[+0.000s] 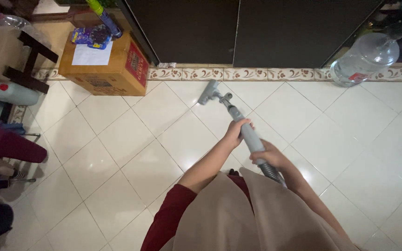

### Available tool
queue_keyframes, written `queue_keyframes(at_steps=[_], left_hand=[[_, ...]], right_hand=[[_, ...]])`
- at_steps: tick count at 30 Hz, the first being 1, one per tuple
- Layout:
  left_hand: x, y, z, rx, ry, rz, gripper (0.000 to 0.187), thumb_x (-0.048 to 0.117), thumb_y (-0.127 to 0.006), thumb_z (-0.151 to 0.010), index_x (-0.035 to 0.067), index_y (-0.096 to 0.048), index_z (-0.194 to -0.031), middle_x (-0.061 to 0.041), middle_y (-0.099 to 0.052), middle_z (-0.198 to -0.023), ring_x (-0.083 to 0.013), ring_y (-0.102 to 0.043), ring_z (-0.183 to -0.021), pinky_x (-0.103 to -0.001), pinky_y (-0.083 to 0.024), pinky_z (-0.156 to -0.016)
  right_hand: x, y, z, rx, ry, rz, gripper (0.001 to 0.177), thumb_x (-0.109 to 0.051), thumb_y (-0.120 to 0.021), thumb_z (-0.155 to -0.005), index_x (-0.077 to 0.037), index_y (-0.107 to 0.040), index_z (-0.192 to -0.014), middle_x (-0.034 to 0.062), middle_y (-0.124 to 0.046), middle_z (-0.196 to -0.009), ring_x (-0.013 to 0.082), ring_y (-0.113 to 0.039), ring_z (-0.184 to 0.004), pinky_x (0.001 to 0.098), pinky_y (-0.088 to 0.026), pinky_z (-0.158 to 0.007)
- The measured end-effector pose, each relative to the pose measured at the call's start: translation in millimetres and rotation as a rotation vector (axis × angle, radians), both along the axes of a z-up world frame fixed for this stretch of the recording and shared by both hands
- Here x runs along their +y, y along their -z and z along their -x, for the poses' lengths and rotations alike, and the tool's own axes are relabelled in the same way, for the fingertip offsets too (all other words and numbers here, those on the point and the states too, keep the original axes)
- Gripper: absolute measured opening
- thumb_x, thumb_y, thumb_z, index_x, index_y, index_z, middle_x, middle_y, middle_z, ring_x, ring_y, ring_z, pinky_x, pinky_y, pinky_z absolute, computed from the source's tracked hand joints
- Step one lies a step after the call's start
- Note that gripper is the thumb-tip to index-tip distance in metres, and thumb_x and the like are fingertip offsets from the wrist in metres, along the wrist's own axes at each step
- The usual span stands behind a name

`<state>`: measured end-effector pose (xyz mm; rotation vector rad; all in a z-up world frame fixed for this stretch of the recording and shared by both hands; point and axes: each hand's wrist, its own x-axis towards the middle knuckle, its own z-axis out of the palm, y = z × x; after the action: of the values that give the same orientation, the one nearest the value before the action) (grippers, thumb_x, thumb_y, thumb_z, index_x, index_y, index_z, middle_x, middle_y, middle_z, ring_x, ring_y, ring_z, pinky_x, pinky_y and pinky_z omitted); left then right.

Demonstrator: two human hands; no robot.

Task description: Vacuuming the tiled floor in a residential area.

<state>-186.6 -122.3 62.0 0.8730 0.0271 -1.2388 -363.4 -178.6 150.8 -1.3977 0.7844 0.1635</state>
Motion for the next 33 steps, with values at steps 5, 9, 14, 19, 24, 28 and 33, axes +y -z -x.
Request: queue_keyframes(at_steps=[5, 9, 14, 19, 24, 28, 33], left_hand=[[14.2, 26.8, 1.7, -0.083, 0.017, -0.126, 0.018, 0.019, -0.072, -0.082, 0.003, -0.066, -0.087, -0.009, -0.067, -0.080, -0.0227, -0.066, -0.074, -0.038, -0.055, -0.067], [14.0, 38.6, -10.4, -0.104, -0.016, -0.211, 0.017, 0.019, -0.072, -0.080, 0.004, -0.065, -0.082, -0.009, -0.066, -0.074, -0.0221, -0.064, -0.070, -0.038, -0.055, -0.064], [4.7, 19.9, -21.9, -0.027, -0.139, -0.245, 0.020, 0.017, -0.073, -0.079, 0.001, -0.063, -0.088, -0.010, -0.065, -0.075, -0.0234, -0.064, -0.069, -0.038, -0.055, -0.066], [11.8, -20.4, -28.8, 0.095, -0.196, -0.195, 0.026, 0.018, -0.074, -0.082, 0.001, -0.062, -0.097, -0.011, -0.066, -0.080, -0.0231, -0.065, -0.072, -0.038, -0.057, -0.070], [34.7, -15.3, -50.9, 0.030, -0.113, -0.119, 0.027, 0.021, -0.074, -0.087, 0.001, -0.061, -0.099, -0.010, -0.066, -0.084, -0.0209, -0.066, -0.076, -0.036, -0.056, -0.073], [62.1, 37.9, -76.2, -0.048, -0.063, -0.149, 0.029, 0.024, -0.073, -0.087, 0.000, -0.061, -0.098, -0.009, -0.065, -0.082, -0.0206, -0.066, -0.073, -0.036, -0.056, -0.069], [94.9, 53.3, -108.3, 0.020, -0.086, -0.240, 0.027, 0.019, -0.073, -0.085, 0.001, -0.059, -0.099, -0.009, -0.064, -0.079, -0.0214, -0.065, -0.070, -0.036, -0.057, -0.067]], right_hand=[[11.0, 62.6, 3.4, -0.002, -0.042, -0.032, 0.055, -0.013, -0.078, -0.068, 0.006, -0.060, -0.116, 0.0141, -0.072, -0.084, 0.0218, -0.071, -0.072, 0.0347, -0.059, -0.067], [20.3, 52.8, -10.5, -0.009, -0.051, 0.013, 0.054, -0.014, -0.079, -0.069, 0.009, -0.062, -0.115, 0.0143, -0.071, -0.084, 0.0208, -0.070, -0.072, 0.0336, -0.056, -0.067], [19.0, -11.8, -26.0, 0.042, -0.062, 0.031, 0.061, -0.016, -0.079, -0.069, 0.007, -0.058, -0.121, 0.0144, -0.071, -0.087, 0.0209, -0.070, -0.072, 0.0339, -0.057, -0.065], [19.3, -50.0, -37.3, 0.088, -0.065, 0.029, 0.064, -0.019, -0.077, -0.071, 0.007, -0.055, -0.126, 0.0152, -0.071, -0.087, 0.0220, -0.070, -0.071, 0.0345, -0.057, -0.064], [41.5, -39.3, -57.7, -0.015, 0.003, -0.060, 0.063, -0.019, -0.077, -0.073, 0.010, -0.056, -0.124, 0.0161, -0.068, -0.091, 0.0217, -0.070, -0.072, 0.0336, -0.058, -0.064], [70.5, 16.4, -81.7, 0.016, 0.006, -0.055, 0.066, -0.020, -0.078, -0.072, 0.005, -0.052, -0.128, 0.0143, -0.068, -0.093, 0.0216, -0.070, -0.073, 0.0340, -0.059, -0.065], [106.0, 34.7, -109.3, 0.047, -0.012, 0.038, 0.060, -0.024, -0.080, -0.073, 0.002, -0.063, -0.125, 0.0132, -0.072, -0.089, 0.0199, -0.070, -0.075, 0.0327, -0.057, -0.066]])
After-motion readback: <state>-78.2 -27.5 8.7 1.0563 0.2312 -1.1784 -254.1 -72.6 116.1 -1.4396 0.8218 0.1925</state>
